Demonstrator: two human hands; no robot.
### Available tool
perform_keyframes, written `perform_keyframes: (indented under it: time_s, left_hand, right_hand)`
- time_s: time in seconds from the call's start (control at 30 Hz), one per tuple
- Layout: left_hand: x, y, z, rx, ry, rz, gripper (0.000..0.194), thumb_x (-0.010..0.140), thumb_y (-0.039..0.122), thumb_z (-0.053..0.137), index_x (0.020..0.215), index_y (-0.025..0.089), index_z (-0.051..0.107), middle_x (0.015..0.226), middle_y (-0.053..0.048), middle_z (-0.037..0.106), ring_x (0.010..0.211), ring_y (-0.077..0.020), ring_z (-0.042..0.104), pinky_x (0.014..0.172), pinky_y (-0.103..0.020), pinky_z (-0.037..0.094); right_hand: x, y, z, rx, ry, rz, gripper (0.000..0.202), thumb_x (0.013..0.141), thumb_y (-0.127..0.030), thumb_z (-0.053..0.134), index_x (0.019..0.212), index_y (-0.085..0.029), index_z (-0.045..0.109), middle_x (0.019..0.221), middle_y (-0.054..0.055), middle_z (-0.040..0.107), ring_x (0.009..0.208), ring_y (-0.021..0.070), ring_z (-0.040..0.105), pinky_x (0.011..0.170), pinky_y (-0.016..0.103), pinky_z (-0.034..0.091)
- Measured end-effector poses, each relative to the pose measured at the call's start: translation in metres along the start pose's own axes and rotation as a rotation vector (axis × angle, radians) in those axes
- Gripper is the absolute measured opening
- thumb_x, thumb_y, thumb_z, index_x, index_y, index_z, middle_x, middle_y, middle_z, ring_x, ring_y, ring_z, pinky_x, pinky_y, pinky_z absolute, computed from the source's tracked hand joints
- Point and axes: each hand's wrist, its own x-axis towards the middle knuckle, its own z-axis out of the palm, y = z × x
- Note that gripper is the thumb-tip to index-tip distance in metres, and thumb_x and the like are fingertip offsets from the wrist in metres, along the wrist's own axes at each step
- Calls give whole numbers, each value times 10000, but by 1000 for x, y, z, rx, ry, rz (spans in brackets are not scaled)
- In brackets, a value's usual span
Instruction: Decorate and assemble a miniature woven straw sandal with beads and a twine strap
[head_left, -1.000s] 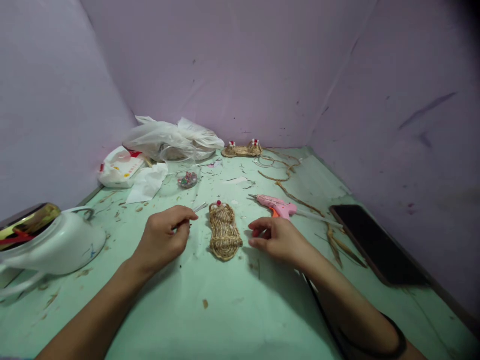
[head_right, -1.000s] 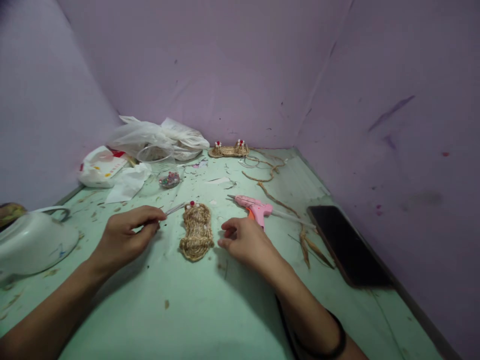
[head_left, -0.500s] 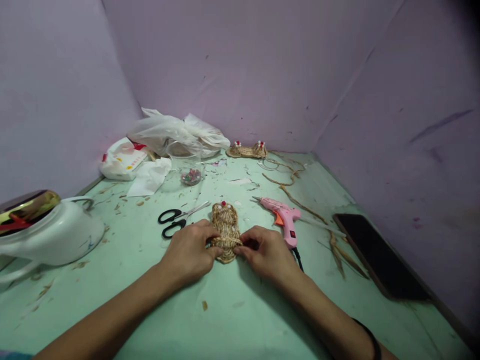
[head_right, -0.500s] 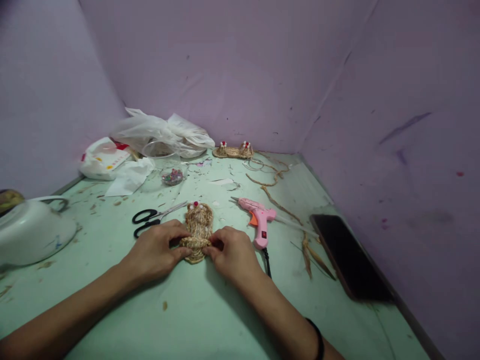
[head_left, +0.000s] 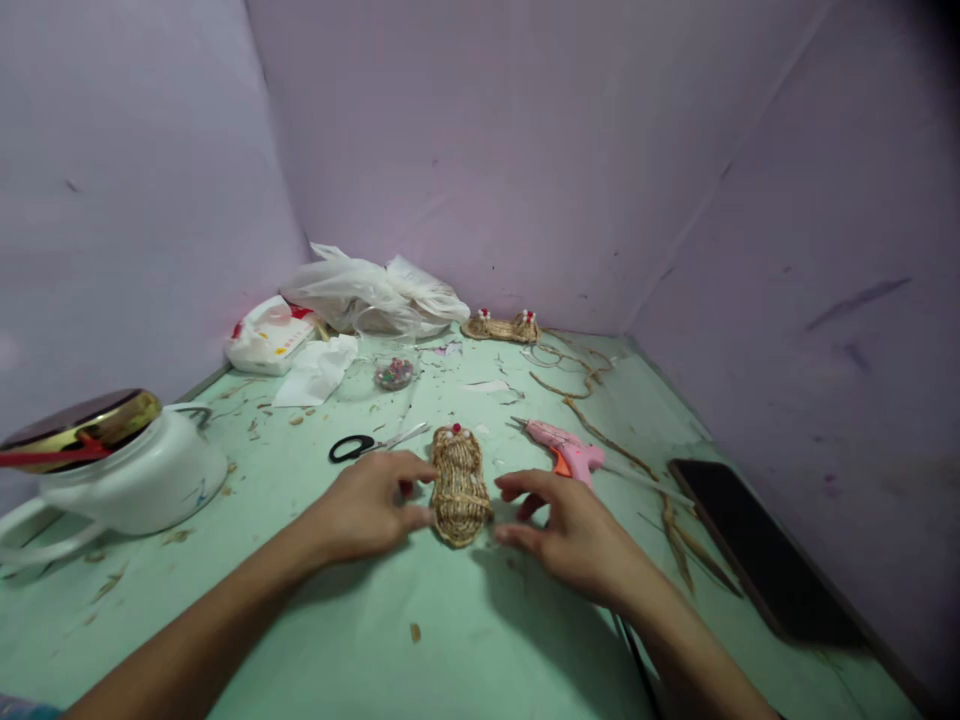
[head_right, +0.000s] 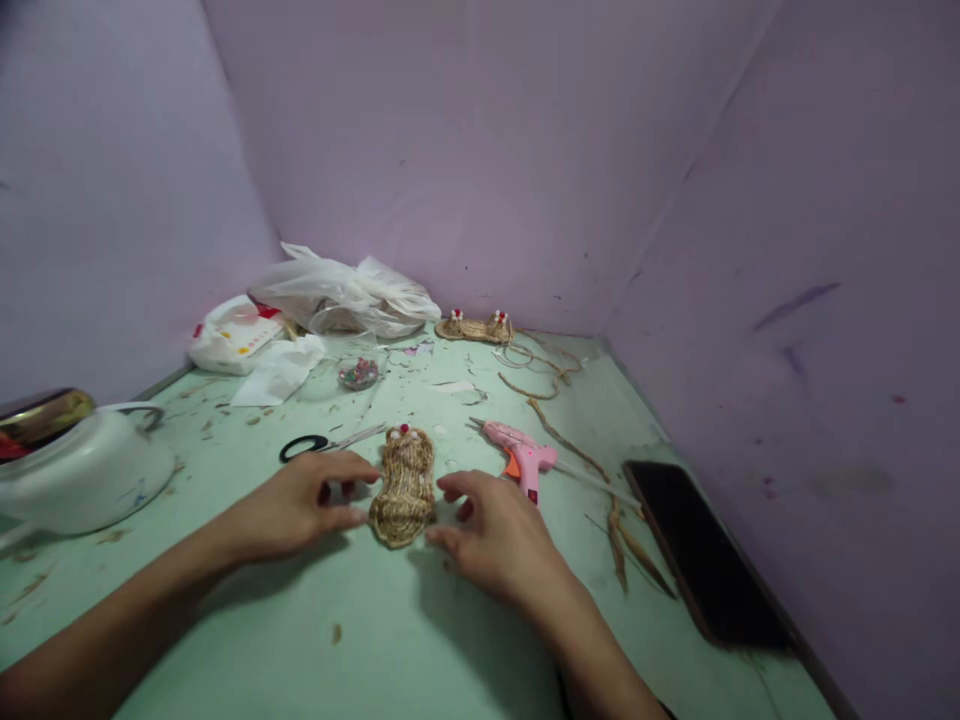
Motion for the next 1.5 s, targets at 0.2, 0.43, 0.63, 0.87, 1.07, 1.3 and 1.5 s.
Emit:
perform_keyframes:
  time_s: [0.2, 0.43, 0.63, 0.87, 1.07, 1.3, 1.5]
  left_hand:
    - [31, -12, -6, -428, 298, -393, 160, 618, 289, 614, 583, 137, 647, 367, 63, 425, 374, -68, 310, 402, -209, 254]
    - [48, -18, 16, -523, 234, -371, 119, 563, 235, 637, 528, 125, 667, 377, 37, 479, 404, -78, 351, 409, -211, 267]
    - [54, -23, 26, -573, 202, -363, 97, 533, 206, 631, 531, 120, 676, 439, 18, 547, 448, -90, 421, 475, -223, 322]
    - [55, -20, 26, -583, 188, -367, 99, 534, 207, 636, 522, 111, 659, 429, 24, 520, 443, -83, 394, 468, -228, 304]
    - [47, -23, 11, -583, 221, -353, 206, 583, 273, 611, 718, 123, 647, 462, 51, 489, 400, -70, 343, 418, -221, 262]
    - [48, -24, 17, -556, 169, -278, 317, 597, 279, 592, 862, 106, 589, 544, 49, 491, 427, -73, 373, 445, -223, 299]
    - [49, -27, 19, -475, 88, -170, 360, 524, 172, 655, 880, 117, 649, 586, 34, 538, 532, -108, 448, 520, -230, 338]
  right_hand:
    - [29, -1, -5, 168, 248, 42, 204, 732, -303, 550, 757, -166, 700, 805, 84, 712, 684, 213, 615, 649, 329, 447]
    - [55, -9, 18, 341, 99, 83, 203, 677, -270, 576, 721, -134, 719, 654, 56, 687, 609, 194, 595, 563, 282, 426]
    - [56, -5, 28, 492, 84, 69, 230, 693, -314, 561, 708, -118, 681, 548, 10, 593, 494, 119, 487, 460, 223, 364]
    - [56, 0, 24, 515, 41, 24, 183, 699, -272, 564, 692, -127, 674, 579, -3, 583, 537, 113, 484, 515, 228, 374]
    - [51, 2, 18, 435, 108, 69, 169, 676, -221, 576, 791, -133, 663, 746, 52, 666, 621, 155, 563, 570, 266, 422]
    - [53, 2, 19, 208, 182, -20, 353, 739, -259, 553, 1071, -157, 616, 1066, 88, 648, 749, 175, 598, 709, 324, 470]
    - [53, 8, 27, 133, 134, -37, 442, 671, -260, 633, 1094, -135, 606, 1028, 112, 650, 703, 193, 600, 698, 354, 481]
